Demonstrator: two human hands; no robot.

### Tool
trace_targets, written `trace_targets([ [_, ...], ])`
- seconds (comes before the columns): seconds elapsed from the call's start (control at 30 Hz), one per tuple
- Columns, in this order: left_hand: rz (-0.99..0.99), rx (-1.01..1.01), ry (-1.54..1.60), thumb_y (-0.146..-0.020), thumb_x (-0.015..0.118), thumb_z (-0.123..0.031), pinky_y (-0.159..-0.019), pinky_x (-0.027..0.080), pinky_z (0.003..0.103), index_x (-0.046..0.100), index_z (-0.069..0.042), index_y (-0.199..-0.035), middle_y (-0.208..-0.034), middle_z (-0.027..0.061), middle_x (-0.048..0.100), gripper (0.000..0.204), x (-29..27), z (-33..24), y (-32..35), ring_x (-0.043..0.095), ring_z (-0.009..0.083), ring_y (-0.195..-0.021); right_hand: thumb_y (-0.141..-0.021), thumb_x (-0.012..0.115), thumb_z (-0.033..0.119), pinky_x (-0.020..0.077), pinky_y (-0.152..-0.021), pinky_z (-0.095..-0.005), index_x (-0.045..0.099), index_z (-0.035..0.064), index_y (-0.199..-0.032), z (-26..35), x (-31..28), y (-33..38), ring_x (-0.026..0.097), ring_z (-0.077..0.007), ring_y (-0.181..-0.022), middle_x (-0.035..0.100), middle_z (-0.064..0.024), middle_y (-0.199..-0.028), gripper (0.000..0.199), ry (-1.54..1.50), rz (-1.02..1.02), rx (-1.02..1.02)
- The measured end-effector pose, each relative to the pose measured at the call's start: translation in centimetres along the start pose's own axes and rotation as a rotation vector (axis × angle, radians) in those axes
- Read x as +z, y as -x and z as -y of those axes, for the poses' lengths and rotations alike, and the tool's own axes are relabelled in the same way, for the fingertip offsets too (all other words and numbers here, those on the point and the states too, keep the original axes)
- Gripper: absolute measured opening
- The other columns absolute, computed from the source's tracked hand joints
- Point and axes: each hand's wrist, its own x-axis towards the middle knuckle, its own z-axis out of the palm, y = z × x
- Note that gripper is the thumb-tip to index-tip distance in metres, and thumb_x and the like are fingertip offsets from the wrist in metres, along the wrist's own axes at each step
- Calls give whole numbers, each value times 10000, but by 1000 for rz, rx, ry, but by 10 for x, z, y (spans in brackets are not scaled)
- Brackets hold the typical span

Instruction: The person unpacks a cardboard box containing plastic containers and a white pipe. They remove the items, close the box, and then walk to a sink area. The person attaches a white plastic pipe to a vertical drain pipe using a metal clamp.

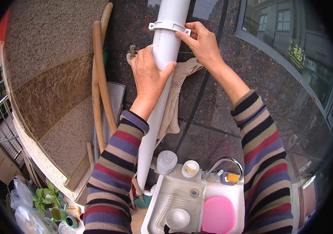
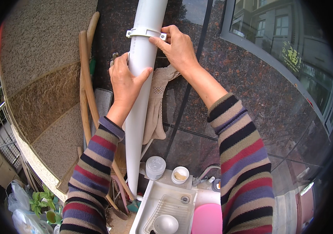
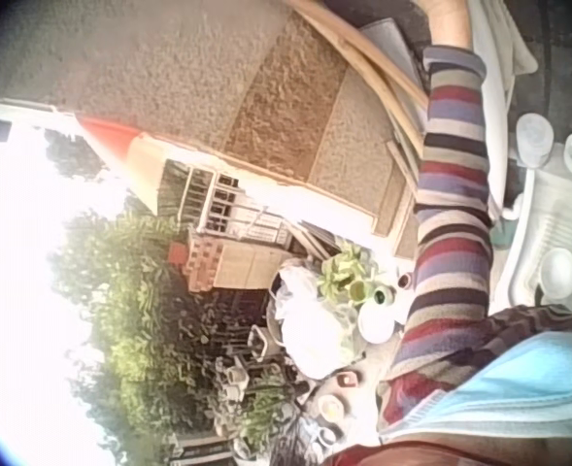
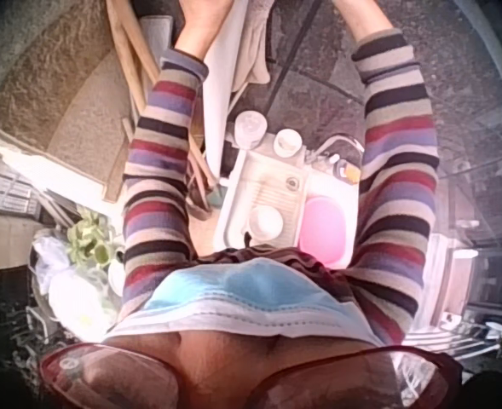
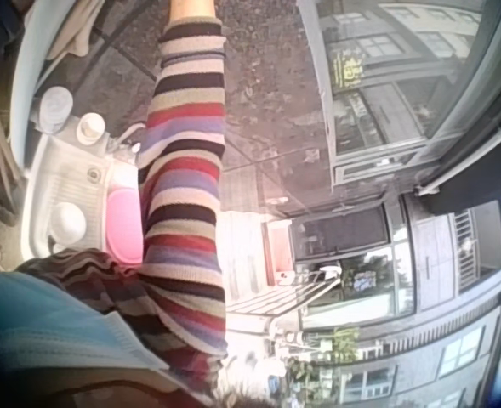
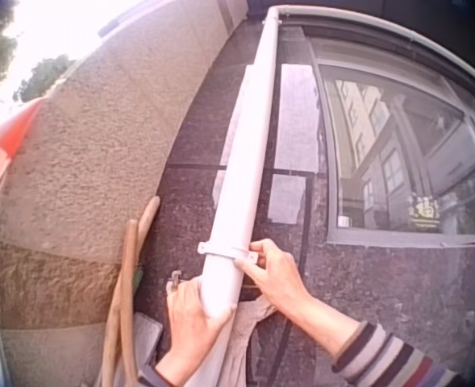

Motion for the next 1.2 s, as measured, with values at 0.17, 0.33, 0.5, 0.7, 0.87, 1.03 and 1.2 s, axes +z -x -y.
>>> trace_targets([
  [0.17, 4, 0, 2, -701, 837, -313, -915, 418, 427, 532, 48, -1194, -1081, 184, 580, 683, 2, 2, 2, 554, 325, -1019, -883, 732, 408, 598, -793, -361, 630, -35, -1135, -6, 5, 2, 735, -277, -895, 725, -207, -958, 519, 8, -50, -51],
  [0.33, 19, 2, 18, -703, 837, -315, -916, 417, 430, 530, 51, -1199, -1091, 186, 576, 688, 1, 2, 1, 552, 327, -1022, -884, 745, 353, 583, -852, -364, 626, -39, -1145, -11, 4, 6, 719, -272, -982, 721, -201, -1016, 485, -135, -21, -37],
  [0.5, 12, 5, 21, -699, 837, -299, -917, 418, 431, 532, 49, -1193, -1090, 185, 577, 677, 2, 3, 2, 558, 329, -1020, -891, 740, 330, 578, -868, -368, 630, -39, -1151, -11, 4, 6, 715, -263, -991, 718, -198, -1041, 465, -101, -17, 13],
  [0.7, 12, -26, 57, -693, 837, -284, -911, 427, 434, 534, 41, -1187, -1098, 183, 581, 664, 0, 0, -2, 561, 336, -1022, -896, 733, 326, 577, -867, -364, 631, -42, -1156, -7, -2, 1, 722, -254, -960, 722, -196, -1016, 462, -82, 15, 15],
  [0.87, 6, -43, 61, -695, 845, -321, -937, 439, 444, 565, 32, -1188, -1088, 195, 613, 668, 2, 3, 0, 597, 341, -1006, -890, 737, 293, 579, -872, -362, 629, -42, -1170, -4, -3, 5, 723, -255, -971, 723, -196, -1038, 450, -60, 47, 27],
  [1.03, 12, -42, 57, -697, 844, -321, -940, 438, 442, 561, 29, -1192, -1093, 195, 613, 669, 0, 1, 0, 597, 340, -1011, -883, 741, 276, 579, -883, -371, 617, -44, -1198, -5, -1, 8, 718, -263, -998, 718, -200, -1067, 466, -76, 25, 32],
  [1.2, 2, -21, 53, -701, 844, -318, -936, 439, 442, 564, 20, -1196, -1096, 190, 614, 661, 0, 2, -1, 599, 338, -1013, -886, 735, 263, 573, -898, -358, 604, -37, -1232, -9, 7, 16, 710, -255, -1024, 709, -201, -1102, 476, -194, -50, 71],
])
